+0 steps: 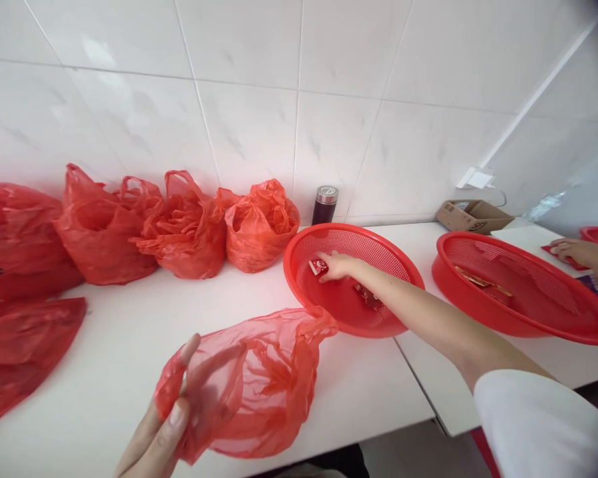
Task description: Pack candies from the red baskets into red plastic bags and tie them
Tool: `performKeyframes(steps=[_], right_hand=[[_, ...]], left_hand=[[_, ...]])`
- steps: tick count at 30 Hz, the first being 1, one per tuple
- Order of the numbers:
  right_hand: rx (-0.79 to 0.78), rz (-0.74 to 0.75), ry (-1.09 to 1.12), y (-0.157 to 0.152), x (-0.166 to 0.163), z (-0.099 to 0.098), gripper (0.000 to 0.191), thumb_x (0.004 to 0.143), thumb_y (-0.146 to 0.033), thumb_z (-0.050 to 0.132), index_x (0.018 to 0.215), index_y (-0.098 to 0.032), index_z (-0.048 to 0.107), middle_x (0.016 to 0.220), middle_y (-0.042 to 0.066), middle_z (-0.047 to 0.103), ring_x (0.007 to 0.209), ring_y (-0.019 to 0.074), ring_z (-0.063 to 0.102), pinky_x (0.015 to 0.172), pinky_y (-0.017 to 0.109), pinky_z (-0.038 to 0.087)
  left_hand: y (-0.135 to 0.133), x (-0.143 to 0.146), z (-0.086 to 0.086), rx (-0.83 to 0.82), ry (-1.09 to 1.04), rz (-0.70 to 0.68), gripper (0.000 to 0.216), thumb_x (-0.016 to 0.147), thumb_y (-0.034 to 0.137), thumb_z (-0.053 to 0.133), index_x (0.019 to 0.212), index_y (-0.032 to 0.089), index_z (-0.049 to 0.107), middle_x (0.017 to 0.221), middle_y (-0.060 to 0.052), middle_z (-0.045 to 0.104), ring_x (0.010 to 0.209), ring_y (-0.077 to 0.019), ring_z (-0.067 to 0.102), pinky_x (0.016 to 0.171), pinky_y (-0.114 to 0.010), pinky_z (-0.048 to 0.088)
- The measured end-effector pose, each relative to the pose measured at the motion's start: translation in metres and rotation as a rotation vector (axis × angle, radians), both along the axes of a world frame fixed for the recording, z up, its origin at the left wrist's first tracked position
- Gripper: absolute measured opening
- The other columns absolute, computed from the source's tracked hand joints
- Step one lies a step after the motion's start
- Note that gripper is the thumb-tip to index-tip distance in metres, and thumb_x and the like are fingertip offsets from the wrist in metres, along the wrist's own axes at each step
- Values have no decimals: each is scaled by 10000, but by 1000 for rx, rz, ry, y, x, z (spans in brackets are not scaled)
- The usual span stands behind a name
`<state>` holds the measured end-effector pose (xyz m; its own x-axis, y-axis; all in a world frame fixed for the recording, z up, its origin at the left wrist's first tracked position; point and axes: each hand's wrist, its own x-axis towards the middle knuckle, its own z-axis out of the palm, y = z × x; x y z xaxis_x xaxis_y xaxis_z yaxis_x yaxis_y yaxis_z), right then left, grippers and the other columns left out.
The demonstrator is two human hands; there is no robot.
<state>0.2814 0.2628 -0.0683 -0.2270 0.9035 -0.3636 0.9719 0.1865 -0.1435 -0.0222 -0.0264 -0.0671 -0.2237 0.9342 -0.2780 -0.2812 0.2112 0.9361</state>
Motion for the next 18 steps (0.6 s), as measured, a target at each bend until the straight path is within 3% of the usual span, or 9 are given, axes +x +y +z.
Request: performKeyframes(steps=[4, 8, 10, 12, 14, 15, 18], right_hand=[[-72, 29, 87, 2, -3, 0, 616, 688, -222, 759, 1259, -206, 529, 1180, 160, 606, 827, 251, 676, 657, 308, 515], [-77, 71, 261, -20, -2, 31, 401, 787, -163, 654, 1153, -200, 494, 1067, 99, 639, 790, 189, 673, 639, 273, 532], [-25, 136, 533, -50, -13, 54, 325, 867, -224, 578, 1155, -243, 429, 1105, 59, 611, 844, 155, 664, 684, 264, 549], [76, 241, 1010, -92, -33, 67, 314, 866, -285, 598, 1115, -273, 405, 1138, 36, 575, 945, 162, 638, 742, 289, 560], [130, 319, 1311, -141, -60, 62, 360, 848, -271, 615, 1122, -304, 384, 1121, 14, 566, 966, 164, 621, 775, 317, 560], [138, 343, 1329, -163, -73, 52, 358, 846, -253, 603, 1127, -312, 390, 1075, 7, 574, 922, 160, 622, 766, 316, 559], [141, 415, 918, -204, -95, 9, 322, 785, -147, 598, 1057, -304, 527, 1094, 31, 562, 863, 184, 631, 747, 323, 547]], left_hand=[[1, 8, 7, 10, 49, 1, 718, 777, 554, 644, 1435, 431, 385, 1444, -42, 506, 1048, -242, 633, 809, -345, 588], [2, 13, 14, 66, 73, -52, 665, 831, 529, 593, 1447, 421, 368, 1439, -67, 509, 854, -184, 652, 789, -335, 581], [4, 15, 14, 78, 49, -55, 655, 850, 504, 584, 1455, 434, 342, 1441, -61, 508, 785, -146, 636, 792, -316, 573], [6, 19, 13, 91, 20, -53, 644, 863, 490, 576, 1455, 456, 324, 1463, -50, 481, 674, -97, 590, 780, -301, 570], [8, 24, 14, 97, -2, -34, 640, 865, 488, 577, 1450, 476, 317, 1489, -41, 448, 627, -74, 558, 763, -294, 569], [8, 26, 15, 98, -15, -13, 642, 865, 485, 580, 1448, 485, 312, 1496, -36, 437, 640, -76, 565, 753, -288, 567], [6, 30, 20, 149, -55, 43, 650, 870, 462, 582, 1445, 518, 282, 1505, -33, 424, 598, -63, 551, 592, -223, 532]])
